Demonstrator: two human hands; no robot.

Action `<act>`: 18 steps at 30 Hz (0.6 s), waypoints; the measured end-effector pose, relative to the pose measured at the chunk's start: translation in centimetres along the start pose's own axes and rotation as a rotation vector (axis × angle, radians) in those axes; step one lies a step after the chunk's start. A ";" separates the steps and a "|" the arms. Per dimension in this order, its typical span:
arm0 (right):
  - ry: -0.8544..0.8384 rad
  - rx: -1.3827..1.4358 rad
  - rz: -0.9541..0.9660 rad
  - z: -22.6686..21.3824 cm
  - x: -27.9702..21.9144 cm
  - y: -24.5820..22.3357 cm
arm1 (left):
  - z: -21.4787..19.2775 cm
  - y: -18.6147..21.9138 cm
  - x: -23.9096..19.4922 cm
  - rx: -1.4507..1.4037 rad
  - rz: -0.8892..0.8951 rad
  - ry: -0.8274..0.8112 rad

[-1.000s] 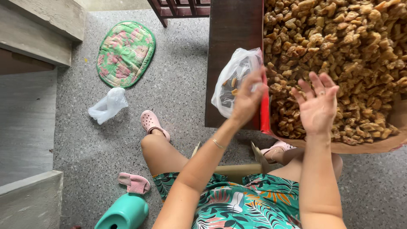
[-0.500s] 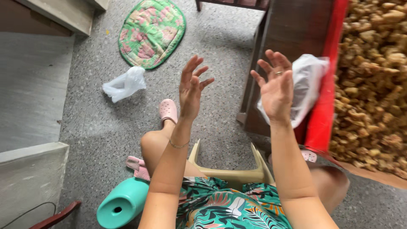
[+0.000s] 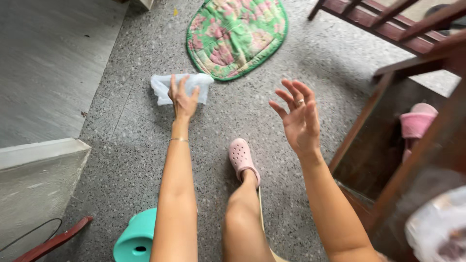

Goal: The person sits on the floor and sorts dried fruit pieces by hand, transferring them from a large cardboard box into a smaller one. They repeatedly scoop handfuls of the fruit, inspect them, and move them between the containers.

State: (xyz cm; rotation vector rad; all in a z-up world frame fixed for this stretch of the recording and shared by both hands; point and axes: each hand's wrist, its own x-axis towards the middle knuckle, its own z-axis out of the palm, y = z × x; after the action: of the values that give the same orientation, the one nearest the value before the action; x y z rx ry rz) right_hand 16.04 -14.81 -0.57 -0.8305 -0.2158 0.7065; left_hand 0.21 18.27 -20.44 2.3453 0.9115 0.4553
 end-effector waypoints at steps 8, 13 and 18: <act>0.006 -0.068 0.067 -2.2 5.6 8.4 | 11.4 -14.8 1.2 0.497 -0.282 -0.602; 0.034 -0.119 0.114 -4.0 5.1 10.0 | 14.7 -17.2 1.5 0.575 -0.314 -0.747; 0.035 -0.126 0.036 -2.8 4.6 6.9 | 12.7 -11.9 0.0 0.364 -0.136 -0.522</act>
State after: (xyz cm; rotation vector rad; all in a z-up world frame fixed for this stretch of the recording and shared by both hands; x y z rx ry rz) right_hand 17.36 -10.27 -7.98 -0.9684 -0.2164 0.7170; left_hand 0.53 20.43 -37.71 2.5087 0.9391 -0.3991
